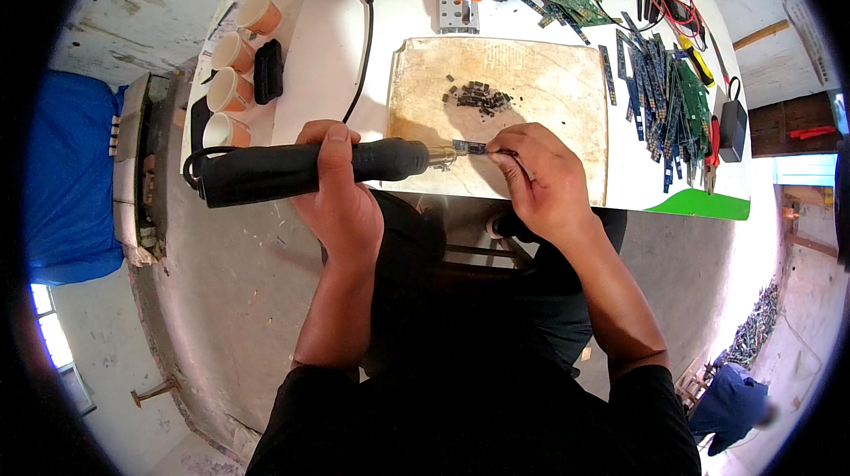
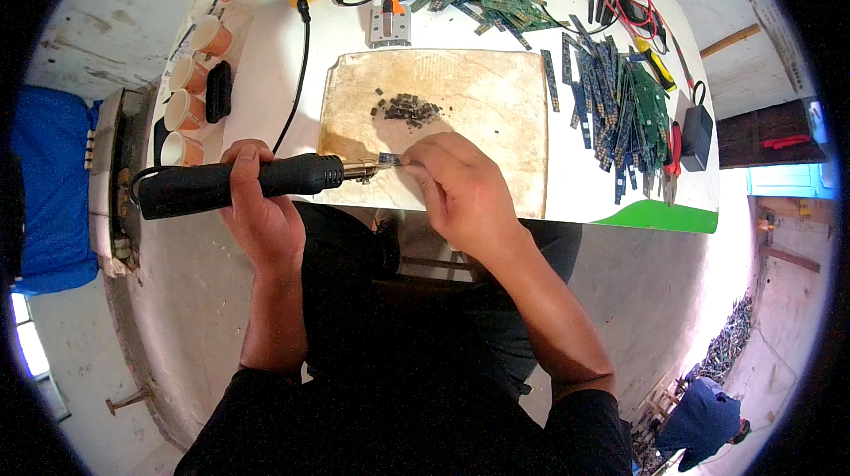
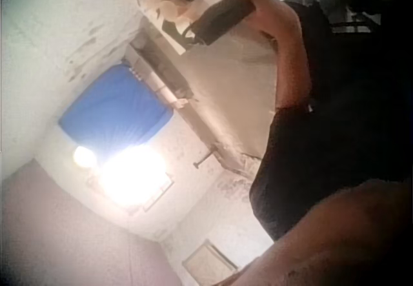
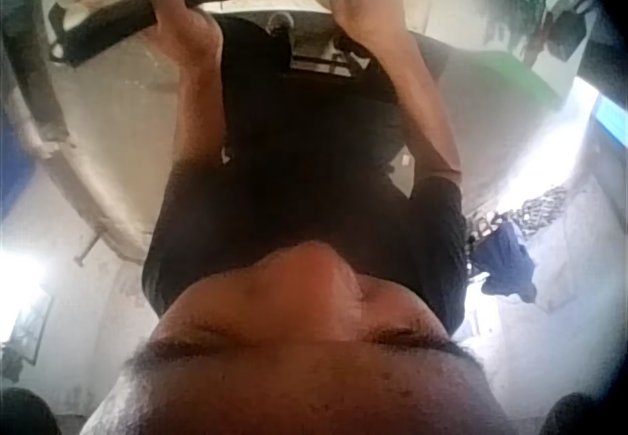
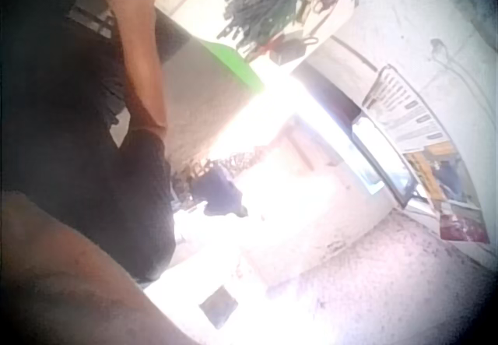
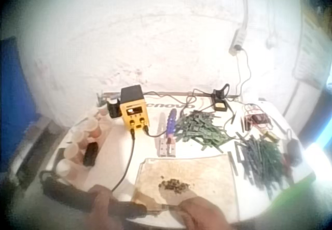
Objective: The person uses a hot air gun and tweezers to remove small electronic components from circuit boards. They heat the components with the hot air gun and then use tweezers to lift them off the board, placing them on a wooden mat. The person repeats this process for multiple components on different boards.
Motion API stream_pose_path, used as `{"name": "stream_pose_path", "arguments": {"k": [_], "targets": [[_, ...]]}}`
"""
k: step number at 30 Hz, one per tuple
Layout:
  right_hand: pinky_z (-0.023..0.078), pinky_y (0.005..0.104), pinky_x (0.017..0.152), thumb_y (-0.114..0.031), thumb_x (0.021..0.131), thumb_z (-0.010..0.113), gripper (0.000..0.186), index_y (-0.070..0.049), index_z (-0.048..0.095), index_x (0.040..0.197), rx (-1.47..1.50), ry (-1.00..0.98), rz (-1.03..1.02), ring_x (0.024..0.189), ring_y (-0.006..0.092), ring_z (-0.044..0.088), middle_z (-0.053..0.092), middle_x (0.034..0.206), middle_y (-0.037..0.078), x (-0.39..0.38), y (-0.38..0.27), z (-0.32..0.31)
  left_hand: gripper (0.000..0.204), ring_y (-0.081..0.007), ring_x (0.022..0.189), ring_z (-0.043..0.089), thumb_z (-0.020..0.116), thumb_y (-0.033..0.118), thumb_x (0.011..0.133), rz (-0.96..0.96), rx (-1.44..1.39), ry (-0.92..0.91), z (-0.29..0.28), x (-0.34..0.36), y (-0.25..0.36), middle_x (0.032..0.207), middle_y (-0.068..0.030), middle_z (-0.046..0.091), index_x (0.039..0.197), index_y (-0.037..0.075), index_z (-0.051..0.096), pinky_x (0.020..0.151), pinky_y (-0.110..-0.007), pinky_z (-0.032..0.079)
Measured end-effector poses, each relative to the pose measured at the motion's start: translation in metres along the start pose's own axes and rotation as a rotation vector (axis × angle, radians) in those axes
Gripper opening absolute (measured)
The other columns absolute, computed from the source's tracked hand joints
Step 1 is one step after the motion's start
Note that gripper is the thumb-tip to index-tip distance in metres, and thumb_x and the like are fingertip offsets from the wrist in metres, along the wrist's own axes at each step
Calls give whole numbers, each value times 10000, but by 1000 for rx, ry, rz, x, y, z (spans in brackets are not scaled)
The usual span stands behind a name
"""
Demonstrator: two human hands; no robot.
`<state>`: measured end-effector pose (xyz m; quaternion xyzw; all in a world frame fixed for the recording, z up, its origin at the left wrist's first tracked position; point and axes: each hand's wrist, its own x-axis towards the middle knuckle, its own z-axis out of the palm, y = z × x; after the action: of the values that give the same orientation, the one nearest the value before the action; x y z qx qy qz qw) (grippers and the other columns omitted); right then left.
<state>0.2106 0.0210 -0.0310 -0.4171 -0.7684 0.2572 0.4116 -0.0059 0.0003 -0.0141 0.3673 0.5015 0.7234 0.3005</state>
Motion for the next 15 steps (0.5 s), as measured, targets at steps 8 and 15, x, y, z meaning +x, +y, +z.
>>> {"name": "stream_pose_path", "arguments": {"k": [8,15], "targets": [[536,387,763,28,851,669,105,-6,665,950,-8,3,-42,864,344,653,665,948,150,-1,3,1,126,-150,832,491,599,143,905,-25,-6,7,2,-1,2,849,-48,524,839,52,543,872,-291,401],[532,394,764,27,847,667,108,-8,668,949,-26,-10,-63,867,349,648,663,943,154,0,3,1,124,-153,838,489,595,142,910,-36,-14,33,3,0,1,847,-51,528,843,51,545,874,-294,399]]}}
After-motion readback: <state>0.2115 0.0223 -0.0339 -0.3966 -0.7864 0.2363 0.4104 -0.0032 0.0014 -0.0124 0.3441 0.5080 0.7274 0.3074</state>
